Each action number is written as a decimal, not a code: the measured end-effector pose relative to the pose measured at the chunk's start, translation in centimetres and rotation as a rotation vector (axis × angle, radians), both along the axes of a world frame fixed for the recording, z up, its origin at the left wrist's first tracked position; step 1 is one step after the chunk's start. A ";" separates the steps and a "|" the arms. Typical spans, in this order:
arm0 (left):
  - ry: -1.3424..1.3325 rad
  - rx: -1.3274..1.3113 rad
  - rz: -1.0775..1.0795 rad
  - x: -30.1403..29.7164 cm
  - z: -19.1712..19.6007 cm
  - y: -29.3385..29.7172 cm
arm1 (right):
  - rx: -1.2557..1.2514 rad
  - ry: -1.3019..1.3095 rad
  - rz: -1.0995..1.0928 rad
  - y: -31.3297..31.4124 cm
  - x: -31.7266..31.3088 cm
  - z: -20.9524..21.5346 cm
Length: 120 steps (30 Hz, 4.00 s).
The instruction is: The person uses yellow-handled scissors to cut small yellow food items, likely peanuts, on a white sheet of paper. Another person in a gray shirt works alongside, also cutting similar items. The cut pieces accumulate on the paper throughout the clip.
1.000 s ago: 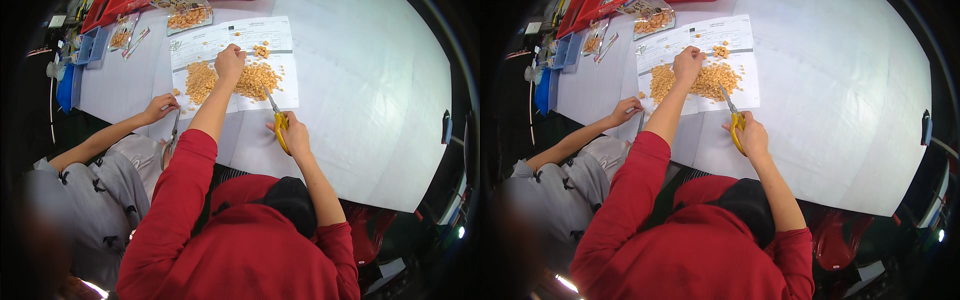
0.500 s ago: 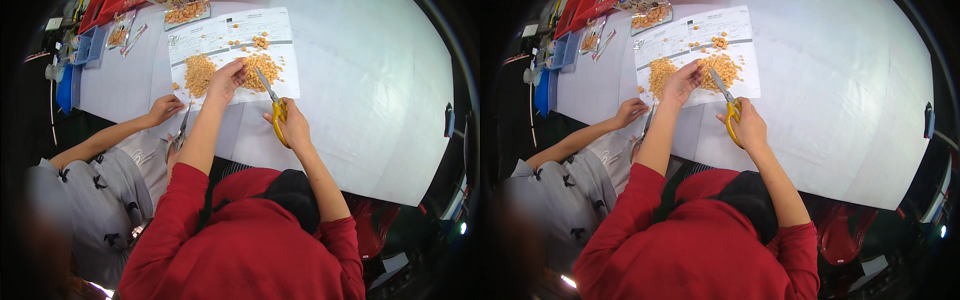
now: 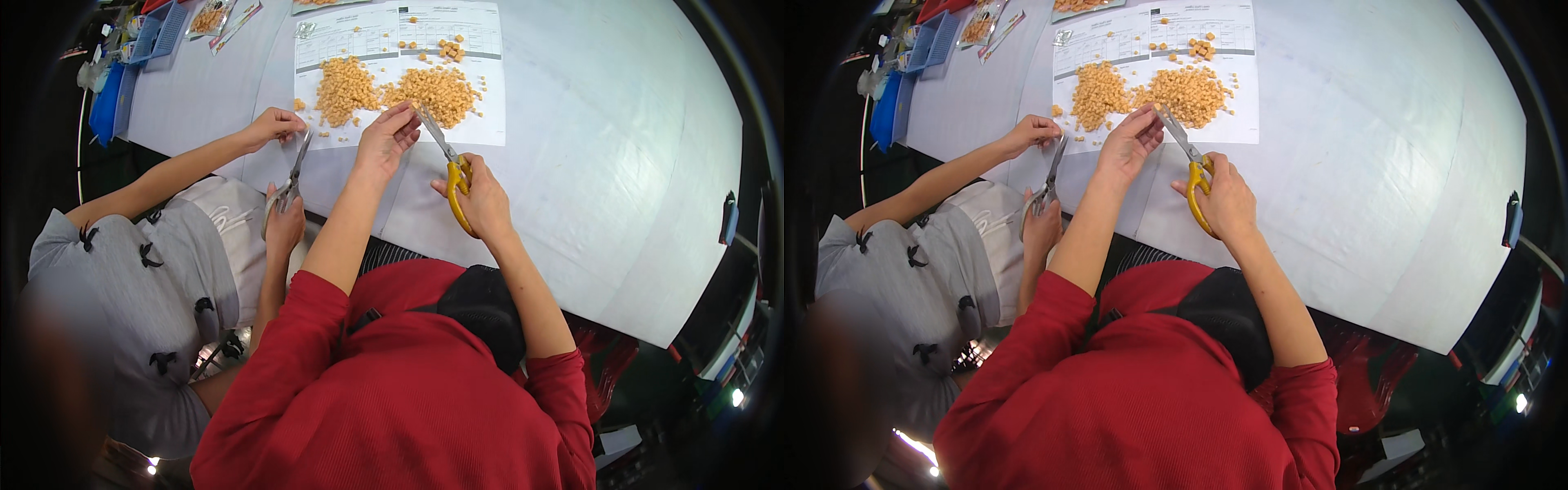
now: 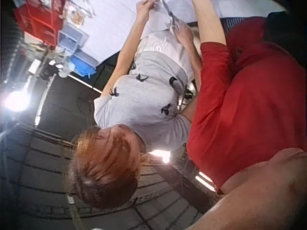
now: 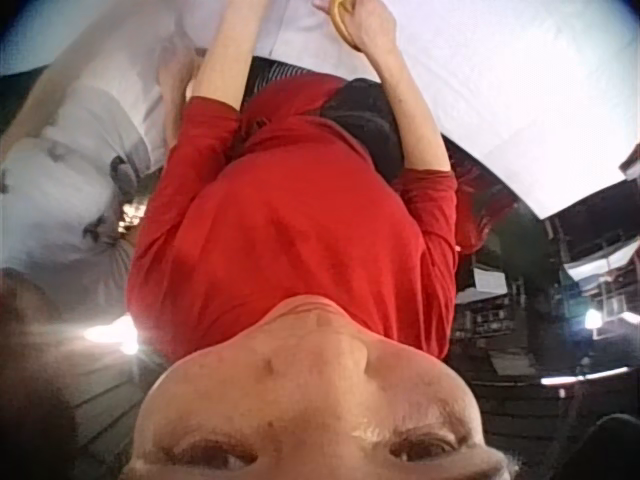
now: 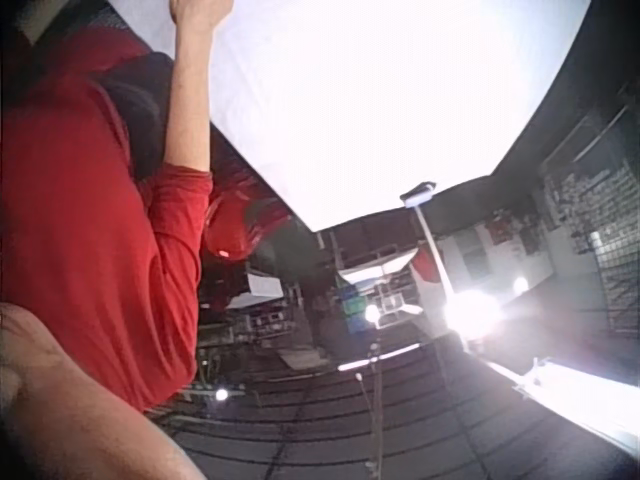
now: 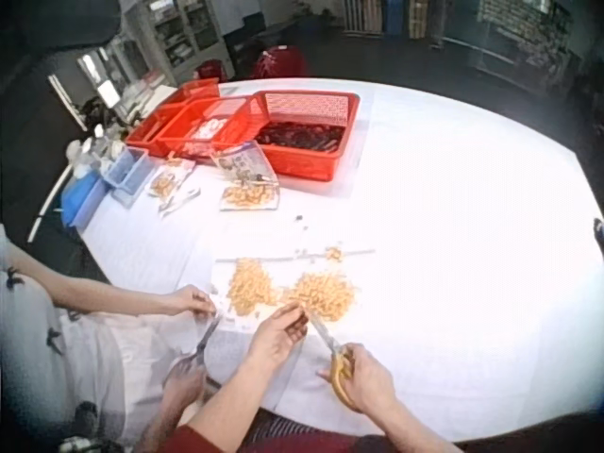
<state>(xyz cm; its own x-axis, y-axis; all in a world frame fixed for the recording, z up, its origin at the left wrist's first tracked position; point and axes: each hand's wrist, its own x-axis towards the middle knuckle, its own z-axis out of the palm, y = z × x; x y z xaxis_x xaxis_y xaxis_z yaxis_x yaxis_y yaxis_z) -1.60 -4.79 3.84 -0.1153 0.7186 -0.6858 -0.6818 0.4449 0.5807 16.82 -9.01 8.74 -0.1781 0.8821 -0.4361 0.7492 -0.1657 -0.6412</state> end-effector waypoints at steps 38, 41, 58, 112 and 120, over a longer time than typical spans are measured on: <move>0.169 -0.163 0.038 1.1 -4.9 -4.6 | -0.195 -0.041 0.070 -3.3 0.7 -4.8; 0.131 -0.154 0.040 0.7 -4.5 -4.8 | -0.217 -0.052 0.093 -3.4 0.7 -4.4; 0.142 -0.196 0.057 0.2 -5.3 -4.9 | -0.102 -0.078 0.118 -3.6 -1.1 -5.7; 1.325 0.404 -0.521 -0.3 -4.7 0.7 | -0.154 -0.029 0.079 0.9 0.5 -5.5; 1.302 0.437 -0.471 1.9 -4.3 2.3 | -0.123 -0.028 0.013 2.3 2.2 -5.7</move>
<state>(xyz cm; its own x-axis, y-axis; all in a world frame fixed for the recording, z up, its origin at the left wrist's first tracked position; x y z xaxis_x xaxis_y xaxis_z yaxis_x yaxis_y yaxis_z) 0.29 -2.51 -0.44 -0.1723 0.9850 -0.0017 0.5805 0.1030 0.8077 19.06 -6.69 3.01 -0.1752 0.8191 -0.5463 0.7695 -0.2323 -0.5950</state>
